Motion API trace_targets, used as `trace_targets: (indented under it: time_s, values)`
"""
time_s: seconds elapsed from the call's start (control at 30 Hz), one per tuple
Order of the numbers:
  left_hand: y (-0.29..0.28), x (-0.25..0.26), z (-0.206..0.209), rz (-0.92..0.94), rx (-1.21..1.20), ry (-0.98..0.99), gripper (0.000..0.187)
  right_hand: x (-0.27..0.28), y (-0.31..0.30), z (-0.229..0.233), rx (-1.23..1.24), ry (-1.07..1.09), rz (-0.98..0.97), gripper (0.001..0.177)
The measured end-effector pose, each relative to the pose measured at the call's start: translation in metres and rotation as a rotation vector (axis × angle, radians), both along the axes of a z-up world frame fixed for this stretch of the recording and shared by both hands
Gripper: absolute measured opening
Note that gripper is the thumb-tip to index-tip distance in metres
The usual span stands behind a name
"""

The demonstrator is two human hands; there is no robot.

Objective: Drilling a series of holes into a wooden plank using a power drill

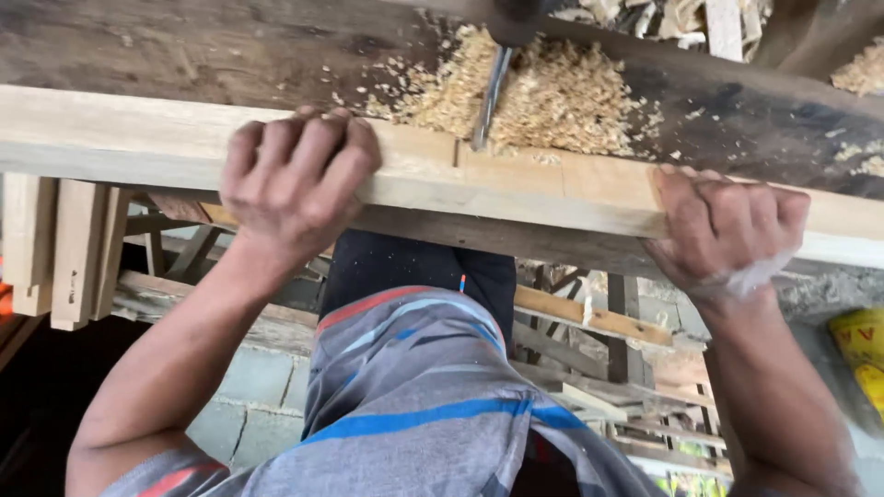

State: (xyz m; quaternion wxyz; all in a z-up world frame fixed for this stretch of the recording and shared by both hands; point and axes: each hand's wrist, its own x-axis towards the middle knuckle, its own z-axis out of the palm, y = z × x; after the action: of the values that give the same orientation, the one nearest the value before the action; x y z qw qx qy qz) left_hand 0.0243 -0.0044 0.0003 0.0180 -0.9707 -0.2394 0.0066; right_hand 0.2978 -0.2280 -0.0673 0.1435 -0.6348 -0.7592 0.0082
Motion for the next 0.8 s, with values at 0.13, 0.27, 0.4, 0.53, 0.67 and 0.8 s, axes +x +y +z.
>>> trace_targets:
  time_s: [0.13,0.27,0.4,0.53,0.67,0.8]
  values:
    - [0.004,0.003,0.002,-0.008,-0.018,-0.007,0.012,-0.004,0.005,-0.001,0.026,-0.029,-0.013,0.04]
    - [0.01,-0.002,0.002,-0.034,-0.033,-0.02,0.012,-0.02,0.006,0.002,-0.02,0.009,-0.097,0.051]
    - [0.017,-0.021,0.002,-0.016,-0.03,0.006,0.012,-0.036,0.023,0.008,-0.043,-0.021,-0.089,0.059]
    - [0.016,-0.016,-0.002,-0.027,-0.024,-0.015,0.011,-0.034,0.024,0.004,0.002,-0.063,-0.123,0.057]
    - [-0.001,-0.021,-0.009,0.029,-0.02,0.007,0.008,-0.023,0.012,0.004,-0.011,-0.046,-0.069,0.048]
    - [0.002,0.008,0.001,0.031,-0.054,-0.026,0.014,-0.009,0.003,-0.001,0.072,-0.036,-0.083,0.056]
